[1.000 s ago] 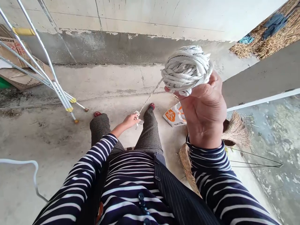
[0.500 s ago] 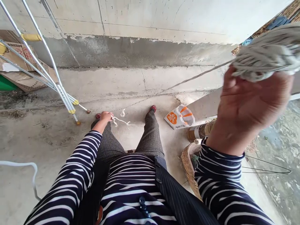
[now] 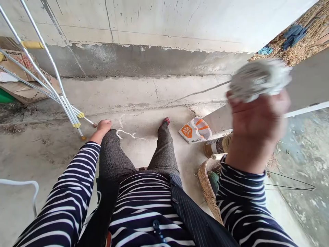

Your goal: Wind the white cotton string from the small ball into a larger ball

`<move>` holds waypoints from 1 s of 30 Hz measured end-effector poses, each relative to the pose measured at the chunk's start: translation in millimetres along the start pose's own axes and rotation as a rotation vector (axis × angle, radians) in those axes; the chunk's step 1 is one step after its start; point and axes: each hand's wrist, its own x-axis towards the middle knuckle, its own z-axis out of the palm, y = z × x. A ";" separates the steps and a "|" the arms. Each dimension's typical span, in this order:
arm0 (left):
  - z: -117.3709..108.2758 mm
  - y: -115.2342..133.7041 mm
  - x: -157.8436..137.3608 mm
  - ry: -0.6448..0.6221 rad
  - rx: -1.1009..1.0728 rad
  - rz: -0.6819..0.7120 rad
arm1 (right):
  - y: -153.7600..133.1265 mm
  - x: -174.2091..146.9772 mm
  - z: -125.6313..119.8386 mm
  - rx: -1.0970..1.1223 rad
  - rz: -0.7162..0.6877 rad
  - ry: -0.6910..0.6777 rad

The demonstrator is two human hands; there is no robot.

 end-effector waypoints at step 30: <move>34.2 150.5 -154.5 -0.397 -0.456 0.537 | 115.9 -87.3 43.9 0.028 0.800 -0.278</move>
